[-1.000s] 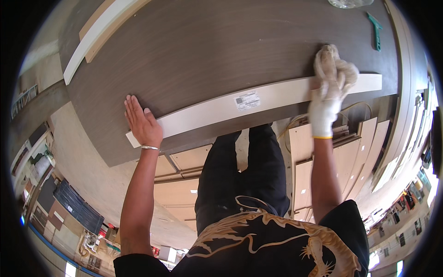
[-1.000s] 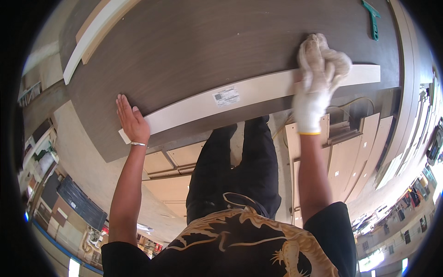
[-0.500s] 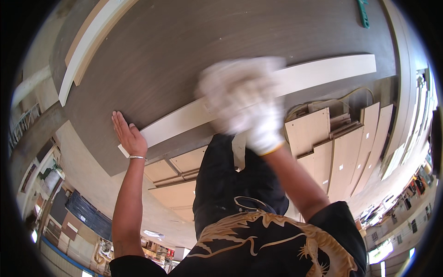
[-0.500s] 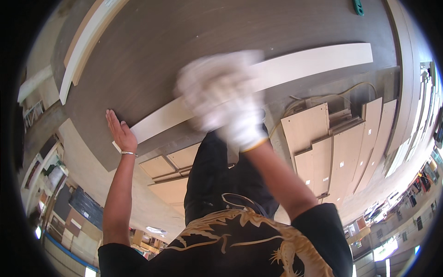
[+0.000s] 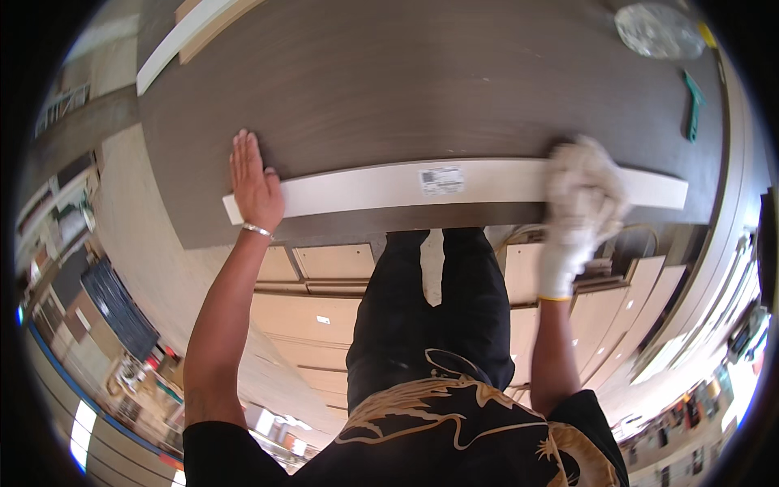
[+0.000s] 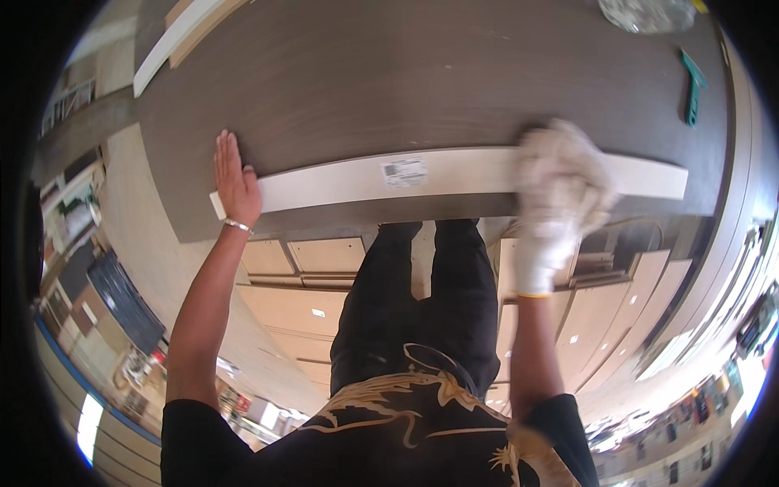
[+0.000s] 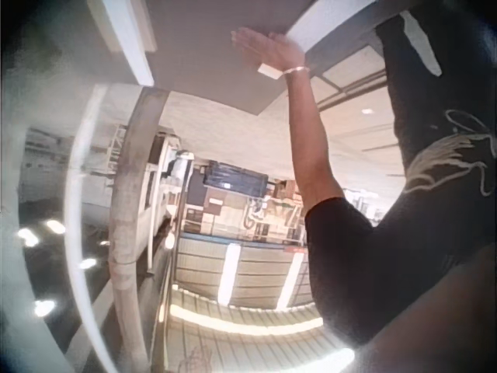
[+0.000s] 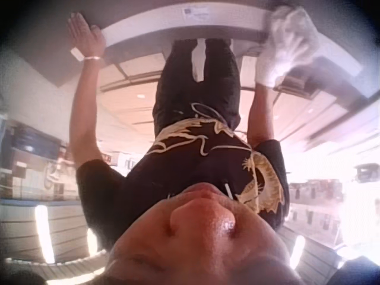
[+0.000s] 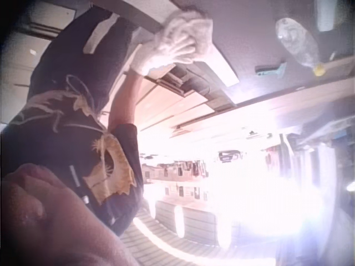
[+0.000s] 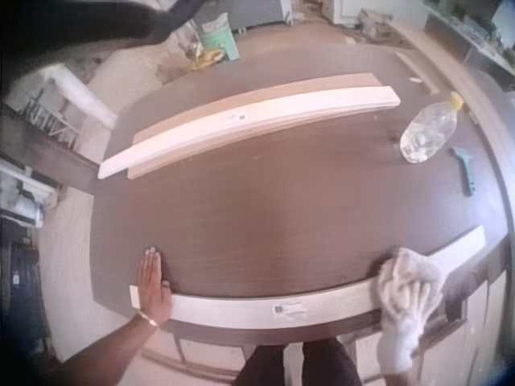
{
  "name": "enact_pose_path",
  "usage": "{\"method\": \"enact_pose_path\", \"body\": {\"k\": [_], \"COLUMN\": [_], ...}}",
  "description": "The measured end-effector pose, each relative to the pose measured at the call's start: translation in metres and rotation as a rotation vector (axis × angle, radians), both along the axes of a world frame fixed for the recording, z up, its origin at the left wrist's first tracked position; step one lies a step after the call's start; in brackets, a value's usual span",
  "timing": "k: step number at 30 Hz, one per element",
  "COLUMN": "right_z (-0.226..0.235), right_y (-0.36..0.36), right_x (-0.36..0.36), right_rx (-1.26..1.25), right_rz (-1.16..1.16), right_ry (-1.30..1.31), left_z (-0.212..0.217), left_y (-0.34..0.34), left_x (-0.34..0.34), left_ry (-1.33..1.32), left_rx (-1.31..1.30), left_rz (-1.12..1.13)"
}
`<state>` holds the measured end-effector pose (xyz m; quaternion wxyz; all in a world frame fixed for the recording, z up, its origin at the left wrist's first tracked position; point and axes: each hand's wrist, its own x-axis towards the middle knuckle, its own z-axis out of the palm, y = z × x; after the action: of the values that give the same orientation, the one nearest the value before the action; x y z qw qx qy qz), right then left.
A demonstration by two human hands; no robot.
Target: The person wipes and scrapes several flat wooden panels and trim pieces on a workbench using a cloth and a handheld scraper. They move pieces aside, flip them, and clean both sides before stacking them.
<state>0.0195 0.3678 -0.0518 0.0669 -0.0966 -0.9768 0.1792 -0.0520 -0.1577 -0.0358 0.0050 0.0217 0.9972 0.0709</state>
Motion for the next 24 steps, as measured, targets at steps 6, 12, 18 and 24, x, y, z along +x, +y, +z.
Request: {"method": "enact_pose_path", "body": {"k": [6, 12, 18, 24], "right_z": [0.056, 0.103, 0.035, 0.051], "right_y": [0.033, -0.133, -0.196, -0.42], "right_x": [-0.056, -0.137, -0.128, -0.109], "right_rx": [-1.34, -0.565, 0.08, -0.27], "right_rz": [-0.475, 1.009, 1.812, 1.808], "right_ry": [0.022, -0.453, -0.074, 0.246], "left_z": [0.023, 0.004, -0.043, -0.064], "left_y": [0.087, 0.325, 0.367, 0.393], "left_x": [0.022, 0.06, 0.014, 0.01], "left_ry": [0.143, -0.148, 0.147, 0.284], "left_rx": [0.009, 0.701, -0.215, -0.124], "left_rz": [0.015, -0.32, -0.091, 0.113]}}
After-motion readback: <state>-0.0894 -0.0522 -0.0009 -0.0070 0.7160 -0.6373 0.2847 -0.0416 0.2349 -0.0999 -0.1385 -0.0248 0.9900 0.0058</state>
